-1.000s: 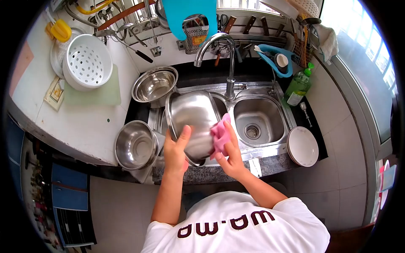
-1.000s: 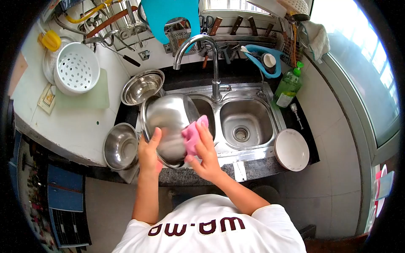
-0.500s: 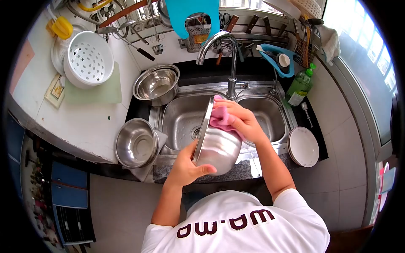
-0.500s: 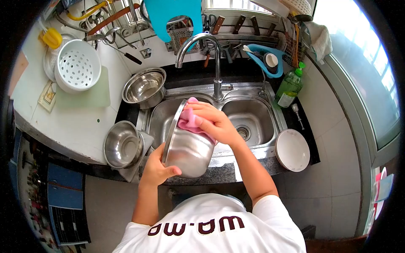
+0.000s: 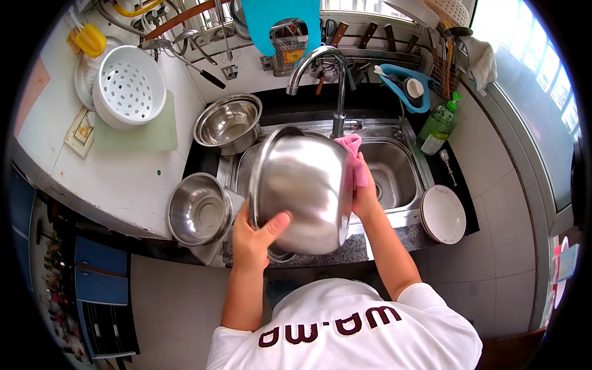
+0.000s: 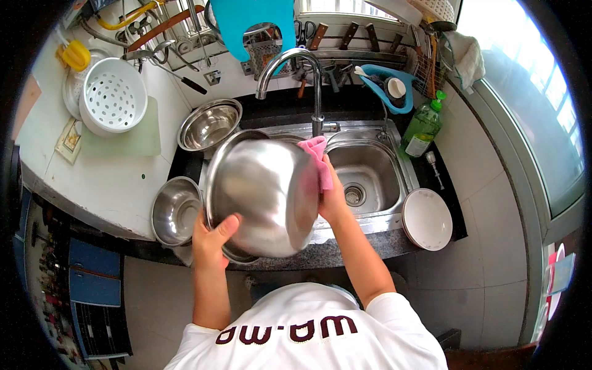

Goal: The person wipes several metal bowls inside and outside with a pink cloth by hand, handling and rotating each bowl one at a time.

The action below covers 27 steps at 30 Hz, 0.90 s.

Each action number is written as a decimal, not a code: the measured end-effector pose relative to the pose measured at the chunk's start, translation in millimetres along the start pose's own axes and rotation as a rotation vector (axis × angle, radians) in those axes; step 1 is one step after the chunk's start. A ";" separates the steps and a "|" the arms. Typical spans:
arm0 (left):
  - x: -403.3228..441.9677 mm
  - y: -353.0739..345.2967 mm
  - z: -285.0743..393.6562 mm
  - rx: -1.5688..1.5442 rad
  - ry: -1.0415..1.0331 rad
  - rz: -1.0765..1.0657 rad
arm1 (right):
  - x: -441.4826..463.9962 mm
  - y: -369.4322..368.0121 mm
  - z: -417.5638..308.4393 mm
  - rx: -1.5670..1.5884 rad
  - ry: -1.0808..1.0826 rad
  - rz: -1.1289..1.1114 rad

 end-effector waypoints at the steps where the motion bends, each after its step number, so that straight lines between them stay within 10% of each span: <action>1: 3.9 -3.5 0.2 0.000 0.001 0.001 | -4.9 -6.3 6.3 0.143 -0.083 0.040; 7: 37.1 -2.0 -22.3 -0.475 0.051 0.394 | -32.8 -25.3 32.0 -0.026 0.148 -0.010; 13: 45.8 -18.8 -25.3 -0.466 0.154 0.288 | -63.4 -79.5 27.5 -1.516 0.830 -0.492; 27: 24.0 -18.5 -16.7 0.277 -0.096 -0.238 | -50.6 -143.6 -15.8 -1.472 0.859 -0.960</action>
Point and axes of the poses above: each hand's wrist, its own x-axis towards the middle knuckle, its own y-axis out of the back of the hand, z = x × y, the point moved 6 cm from there along x, towards the middle knuckle, and after that the axes turned 14 degrees about x, right-handed, at the moved point
